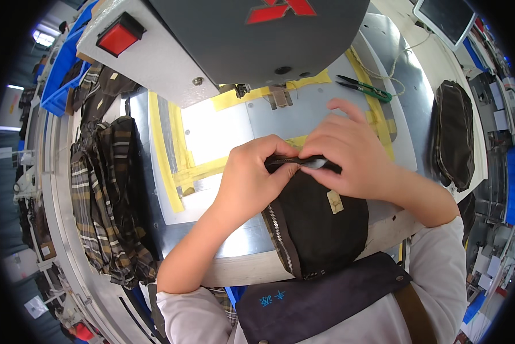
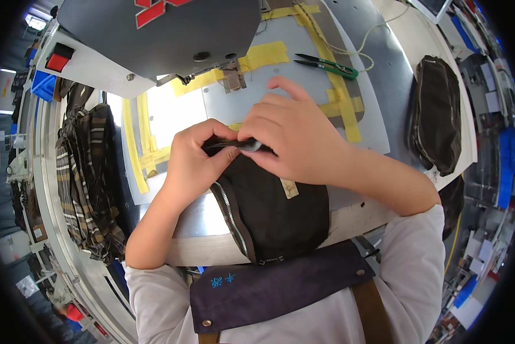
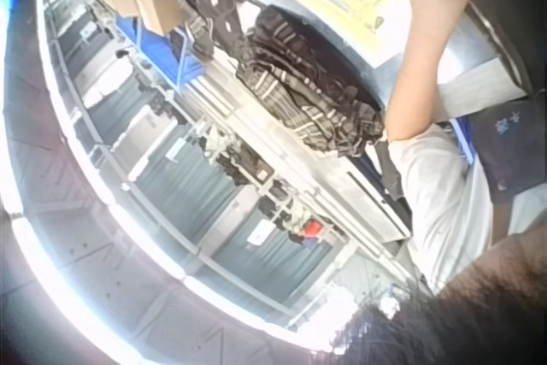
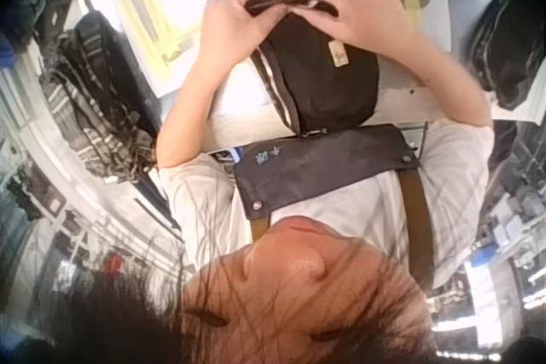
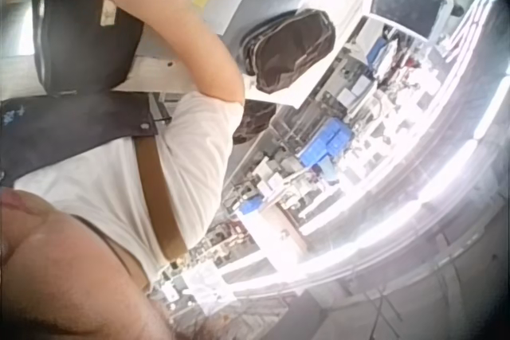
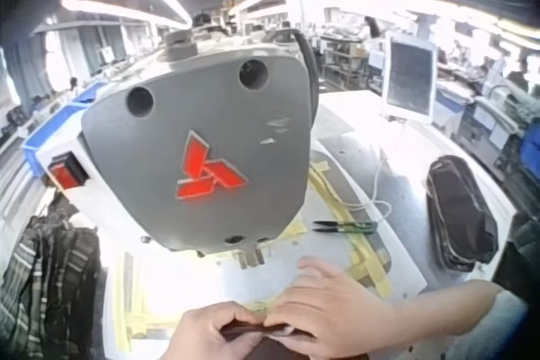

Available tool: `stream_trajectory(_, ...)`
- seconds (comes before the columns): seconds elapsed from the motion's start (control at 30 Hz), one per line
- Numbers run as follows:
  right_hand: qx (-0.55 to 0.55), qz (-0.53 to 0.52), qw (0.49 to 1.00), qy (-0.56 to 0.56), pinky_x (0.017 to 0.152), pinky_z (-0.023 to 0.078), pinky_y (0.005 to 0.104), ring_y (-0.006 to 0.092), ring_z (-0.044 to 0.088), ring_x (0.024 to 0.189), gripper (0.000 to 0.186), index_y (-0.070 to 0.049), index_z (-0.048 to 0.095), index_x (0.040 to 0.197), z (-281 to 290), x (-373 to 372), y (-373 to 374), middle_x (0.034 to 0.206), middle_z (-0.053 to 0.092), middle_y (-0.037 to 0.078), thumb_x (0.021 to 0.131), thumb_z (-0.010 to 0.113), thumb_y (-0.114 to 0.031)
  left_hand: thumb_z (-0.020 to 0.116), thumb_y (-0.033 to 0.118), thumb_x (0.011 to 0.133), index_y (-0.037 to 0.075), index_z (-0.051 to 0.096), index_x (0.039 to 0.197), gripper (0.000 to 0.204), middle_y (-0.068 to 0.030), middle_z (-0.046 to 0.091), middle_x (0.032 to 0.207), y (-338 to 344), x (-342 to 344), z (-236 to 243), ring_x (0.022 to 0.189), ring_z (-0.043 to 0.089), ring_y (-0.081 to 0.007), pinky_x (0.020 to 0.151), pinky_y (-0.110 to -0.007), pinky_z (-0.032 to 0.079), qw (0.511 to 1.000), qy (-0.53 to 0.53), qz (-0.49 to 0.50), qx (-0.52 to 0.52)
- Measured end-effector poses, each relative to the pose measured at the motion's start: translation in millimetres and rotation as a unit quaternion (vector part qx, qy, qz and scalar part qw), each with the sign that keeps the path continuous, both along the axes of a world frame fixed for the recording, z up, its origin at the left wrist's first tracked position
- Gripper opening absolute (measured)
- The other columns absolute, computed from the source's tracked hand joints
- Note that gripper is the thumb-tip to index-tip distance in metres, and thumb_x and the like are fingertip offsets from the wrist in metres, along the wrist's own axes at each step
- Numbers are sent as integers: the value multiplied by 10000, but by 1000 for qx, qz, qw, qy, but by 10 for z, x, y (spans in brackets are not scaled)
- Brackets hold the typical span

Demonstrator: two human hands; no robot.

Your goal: The person operates a sewing machine to stitch the edges of small black fabric bags. They repeatedly guide the bags under the needle, aligning the seams, and then remove the finished items to place them in a pile. The process involves handling the bags one at a time, adjusting their position for stitching, and managing the thread.

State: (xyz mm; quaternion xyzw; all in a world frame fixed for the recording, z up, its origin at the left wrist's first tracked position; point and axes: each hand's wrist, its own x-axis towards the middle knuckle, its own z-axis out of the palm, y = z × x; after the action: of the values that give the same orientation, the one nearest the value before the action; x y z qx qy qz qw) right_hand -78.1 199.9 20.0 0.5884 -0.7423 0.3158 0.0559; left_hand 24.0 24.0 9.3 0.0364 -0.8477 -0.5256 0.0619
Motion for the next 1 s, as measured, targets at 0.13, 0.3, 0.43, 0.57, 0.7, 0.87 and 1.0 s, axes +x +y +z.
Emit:
stream_trajectory(0.13,48,-8,970,-238,974,382,412,248,581,761,196,-57,639,872,-59,-150,-52,762,608,78,760,743,-180,719,68,801,-21,627,882,152,-135,653,787,38,-6,37,680,628,-225,637,-311,491,999,-43,12,-23)
stream_trajectory(0.3,33,-7,970,-240,981,378,435,231,572,919,188,-97,650,888,-46,-237,-86,920,615,47,736,749,-145,640,87,880,-25,624,968,143,-100,634,795,-48,0,33,708,580,-162,655,-279,461,996,-76,-12,49)
stream_trajectory(0.43,-9,79,996,36,1041,343,466,206,536,1026,206,-139,634,861,7,-216,-84,994,581,11,698,759,-120,623,78,911,-29,622,992,134,2,601,791,-60,-37,14,729,496,-53,665,-212,422,993,-102,-19,61)
stream_trajectory(0.57,32,105,994,-8,981,374,429,210,543,983,203,-129,607,794,77,-292,-148,929,566,7,672,765,-94,623,83,914,-35,620,997,145,-3,613,810,-63,-32,-43,750,499,-55,688,-216,429,992,-102,-28,63)
stream_trajectory(0.7,32,97,989,-102,887,404,393,221,547,949,167,-97,582,753,65,-345,-96,935,580,23,706,742,-81,602,115,900,-31,620,979,167,-171,642,799,-69,-40,-3,701,614,-239,669,-333,478,994,-97,-25,48)
stream_trajectory(0.87,-20,23,964,-263,794,449,360,254,574,903,138,-46,567,769,-106,-185,-87,928,617,67,764,702,-72,607,114,898,-37,616,983,174,-176,636,818,-60,-43,-40,729,615,-258,687,-339,477,997,-77,-20,26)
stream_trajectory(1.0,-42,-5,953,-299,731,473,356,272,599,842,140,-27,569,811,-190,-175,-97,910,633,95,780,696,-76,616,112,893,-38,615,983,175,-175,633,834,-50,-42,-10,748,616,-269,695,-339,478,996,-82,-22,37)
